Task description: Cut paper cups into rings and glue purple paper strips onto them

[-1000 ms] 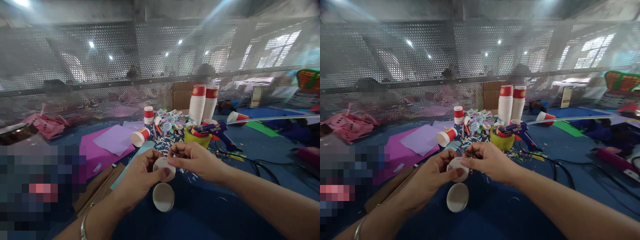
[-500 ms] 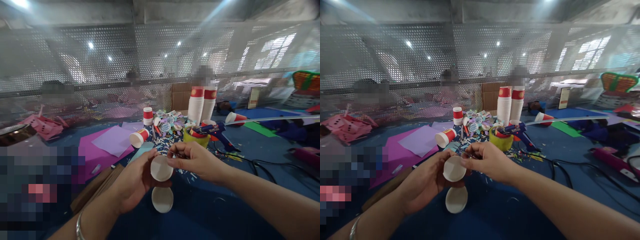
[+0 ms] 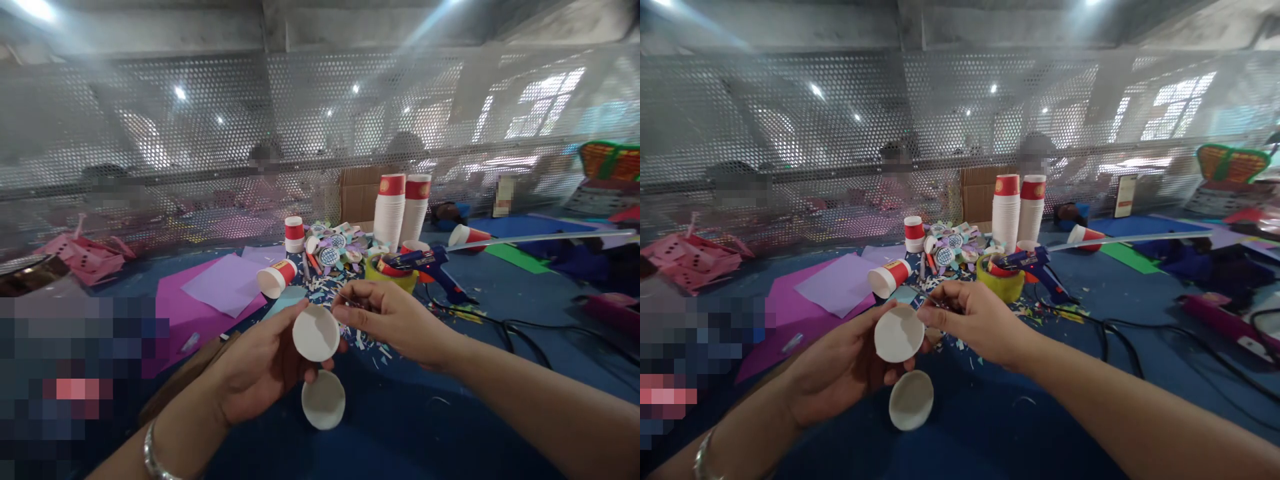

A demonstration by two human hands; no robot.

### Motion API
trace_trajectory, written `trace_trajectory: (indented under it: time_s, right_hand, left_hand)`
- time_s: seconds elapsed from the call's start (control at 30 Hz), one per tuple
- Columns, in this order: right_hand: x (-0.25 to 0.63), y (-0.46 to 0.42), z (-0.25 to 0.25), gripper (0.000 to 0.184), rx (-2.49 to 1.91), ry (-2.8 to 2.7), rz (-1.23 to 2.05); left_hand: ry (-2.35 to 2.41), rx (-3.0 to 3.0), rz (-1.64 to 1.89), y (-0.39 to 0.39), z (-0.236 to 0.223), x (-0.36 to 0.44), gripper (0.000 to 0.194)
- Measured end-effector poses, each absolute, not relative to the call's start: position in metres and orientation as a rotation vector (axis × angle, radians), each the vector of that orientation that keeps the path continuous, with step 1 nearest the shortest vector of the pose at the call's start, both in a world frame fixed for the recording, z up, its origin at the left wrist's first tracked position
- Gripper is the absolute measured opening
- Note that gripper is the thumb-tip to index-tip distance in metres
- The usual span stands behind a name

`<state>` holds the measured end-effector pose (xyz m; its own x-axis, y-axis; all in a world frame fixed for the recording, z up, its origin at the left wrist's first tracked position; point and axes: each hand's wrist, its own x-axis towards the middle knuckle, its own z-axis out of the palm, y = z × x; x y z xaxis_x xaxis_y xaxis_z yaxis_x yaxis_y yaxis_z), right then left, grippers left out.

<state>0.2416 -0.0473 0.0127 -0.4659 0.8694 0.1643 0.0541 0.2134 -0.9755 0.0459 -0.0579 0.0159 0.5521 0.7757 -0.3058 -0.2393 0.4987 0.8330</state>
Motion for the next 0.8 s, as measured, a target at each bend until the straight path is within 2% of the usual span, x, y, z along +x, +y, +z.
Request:
trace_trajectory:
  time_s: [0.27,0.47,0.8]
  right_hand:
    - [0.2414,-0.0455,0.0111,0.030,-0.880,-1.587,1.380]
    - [0.2418,-0.0474,0.0124,0.031,-0.877,-1.609,1.424]
    - [0.2439,-0.0463,0.0130,0.038,-0.861,-1.659,1.439]
  left_hand:
    - [0.746,1.073,0.831,-0.0583,0.0124,0.0431,0.034]
    - [0.774,1.310,0.914,-0.0575,0.0081,0.0428,0.047]
    - [0.840,1.494,1.032,-0.0527,0.0072,0.0442,0.050]
